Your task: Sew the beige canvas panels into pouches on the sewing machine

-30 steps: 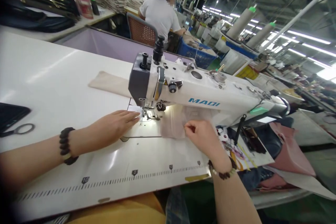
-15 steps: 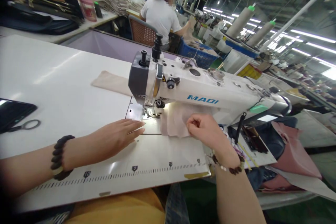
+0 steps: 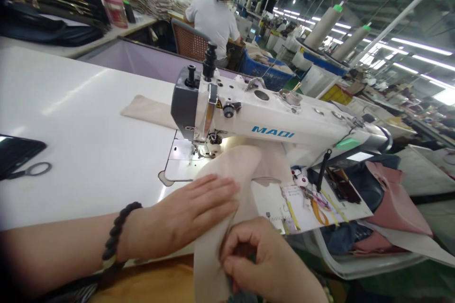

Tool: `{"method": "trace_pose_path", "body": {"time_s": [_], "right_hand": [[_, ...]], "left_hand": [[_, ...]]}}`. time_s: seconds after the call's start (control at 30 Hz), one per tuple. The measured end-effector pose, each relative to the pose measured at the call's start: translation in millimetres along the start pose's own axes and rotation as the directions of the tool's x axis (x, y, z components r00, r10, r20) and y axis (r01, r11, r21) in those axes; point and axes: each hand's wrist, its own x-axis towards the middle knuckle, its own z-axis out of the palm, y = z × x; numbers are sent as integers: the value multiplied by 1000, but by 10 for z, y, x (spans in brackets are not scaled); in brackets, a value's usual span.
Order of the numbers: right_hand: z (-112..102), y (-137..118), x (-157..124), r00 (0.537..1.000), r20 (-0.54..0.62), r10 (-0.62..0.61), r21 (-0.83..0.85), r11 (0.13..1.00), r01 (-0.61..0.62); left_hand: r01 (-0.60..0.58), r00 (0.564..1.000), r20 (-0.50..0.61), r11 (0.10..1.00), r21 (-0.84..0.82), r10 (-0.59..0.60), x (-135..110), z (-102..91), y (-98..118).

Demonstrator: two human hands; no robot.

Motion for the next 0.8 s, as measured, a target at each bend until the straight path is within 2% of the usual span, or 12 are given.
{"method": "trace_pose_path", "body": {"time_s": [0.07,0.13,0.2,0.27,0.3,0.4,0.53,0.6,0.7,0.8], "right_hand": [[96,30,-30,993,89,-81,-118,989,92],[114,67,-38,971,140,-191,-210,953,218],[96,135,-3,953,93,-288,-288,909,302],[86,226,84,924,19,-381,-407,841,355],[91,269,142,901,17,-433,-476,789,388],[132,345,314,857,120,-500,-633,626,454],[168,308,442,858,239,-455,-723,506,470],[183,274,488,839,265,-475,-744,453,491],[243,230,590,787,325,-525,-732,387,560],[330,194,708,760,442,-476,-674,383,632]], "left_hand": [[-73,983,157,991,-115,91,14,37,50],[-67,951,282,975,-214,127,-59,50,40],[-13,930,351,963,-269,111,-205,10,-21],[62,927,373,960,-274,47,-400,-91,-116],[99,930,368,962,-253,1,-509,-160,-170],[204,930,341,963,-176,-135,-858,-399,-321],[435,851,377,893,-117,-366,-1248,-665,-415],[503,828,382,845,-183,-410,-1338,-732,-405],[516,844,348,793,-323,-407,-1336,-745,-359],[539,833,371,757,-369,-412,-1315,-726,-345]]}}
